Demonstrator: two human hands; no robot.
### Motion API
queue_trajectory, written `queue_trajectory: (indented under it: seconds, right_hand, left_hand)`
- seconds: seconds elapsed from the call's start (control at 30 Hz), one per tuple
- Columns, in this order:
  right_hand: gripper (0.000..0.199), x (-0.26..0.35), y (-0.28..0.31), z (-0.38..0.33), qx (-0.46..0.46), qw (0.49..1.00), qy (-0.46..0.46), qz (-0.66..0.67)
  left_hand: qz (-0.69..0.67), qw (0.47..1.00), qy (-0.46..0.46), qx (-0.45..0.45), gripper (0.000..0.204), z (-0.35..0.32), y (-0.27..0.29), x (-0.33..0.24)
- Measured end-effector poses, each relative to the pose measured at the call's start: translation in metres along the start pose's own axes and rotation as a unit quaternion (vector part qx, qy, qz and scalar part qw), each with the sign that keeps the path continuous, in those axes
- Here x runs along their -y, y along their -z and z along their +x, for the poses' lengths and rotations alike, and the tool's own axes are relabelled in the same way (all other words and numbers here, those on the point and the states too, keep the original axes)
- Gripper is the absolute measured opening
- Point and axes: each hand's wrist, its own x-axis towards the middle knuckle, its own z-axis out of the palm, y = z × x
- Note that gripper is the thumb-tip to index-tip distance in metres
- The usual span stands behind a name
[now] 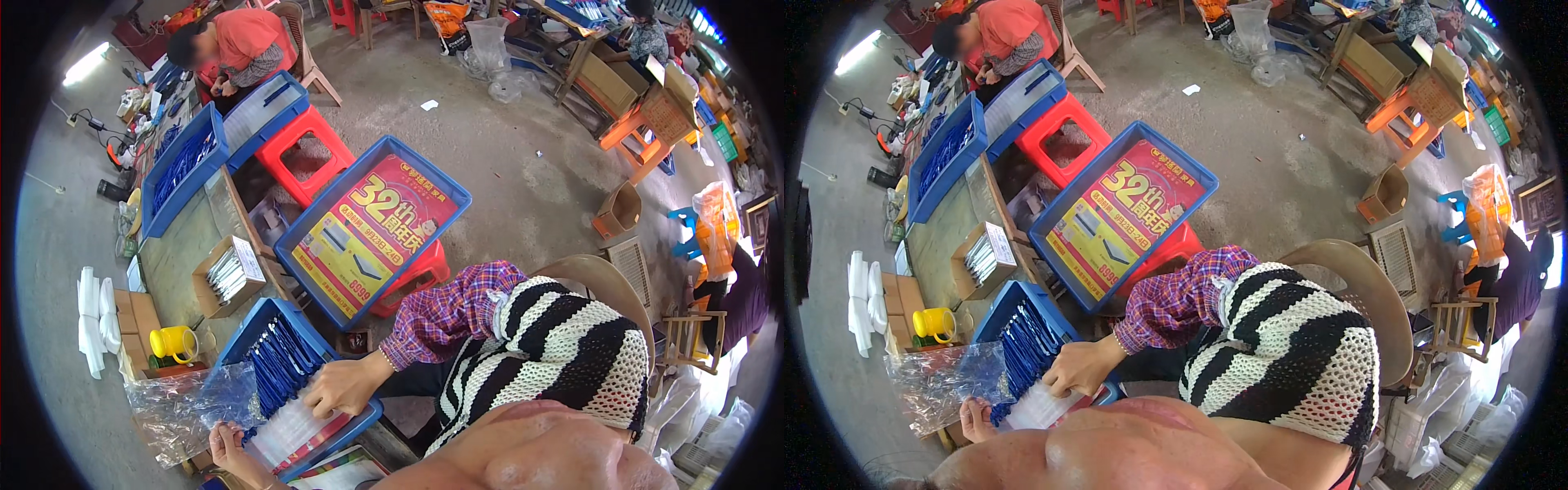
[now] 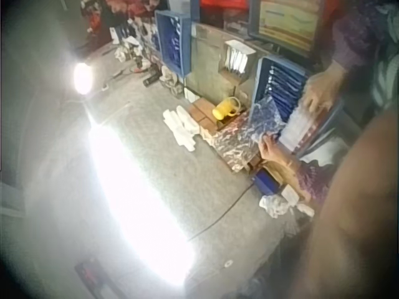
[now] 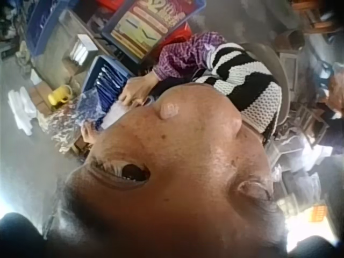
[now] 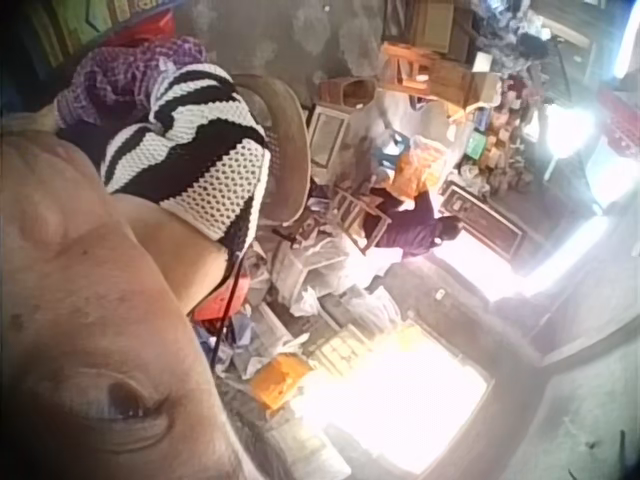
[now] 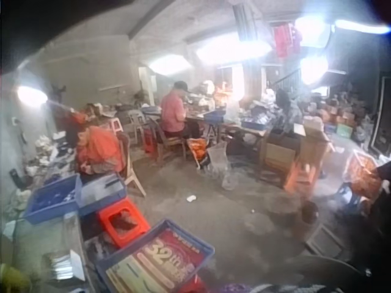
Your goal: Packaging circular components into plastic bags and organizing them in a tray at a manual workstation.
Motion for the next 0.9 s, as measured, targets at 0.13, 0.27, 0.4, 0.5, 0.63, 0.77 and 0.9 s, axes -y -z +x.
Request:
queue_trajectory:
  seconds: [0.13,0.27,0.4,0.5,0.63,0.77,0.9]
  right_hand:
    - [0.013,-0.001,-0.003,0.001,0.004,1.0,0.008,-0.003]
    - [0.014,-0.002,0.0,-0.001,0.012,1.0,-0.002,-0.005]
    - [0.016,-0.001,0.002,-0.001,-0.004,1.0,0.007,0.003]
    - [0.016,-0.002,0.002,-0.001,0.007,1.0,0.004,-0.001]
    - [0.016,-0.001,0.003,-0.001,0.015,1.0,0.001,-0.007]
    - [0.015,-0.001,0.005,-0.001,0.027,1.0,-0.009,-0.006]
    - [0.015,-0.002,0.004,-0.002,0.018,1.0,0.0,-0.001]
  left_hand:
    - [0.013,1.0,0.007,-0.02,0.017,-0.007,0.0,-0.002]
    - [0.002,1.0,0.008,-0.017,0.017,-0.004,-0.002,0.006]
    - [-0.019,1.0,-0.003,-0.008,0.016,-0.016,-0.017,0.0]
    - [-0.02,1.0,-0.004,-0.009,0.016,-0.018,-0.015,-0.001]
    - [-0.035,0.999,-0.008,0.0,0.016,-0.022,-0.017,-0.003]
    - [-0.014,0.999,-0.001,-0.035,0.014,-0.029,-0.031,-0.013]
    - [-0.017,0.998,-0.003,-0.055,0.014,-0.032,-0.037,-0.014]
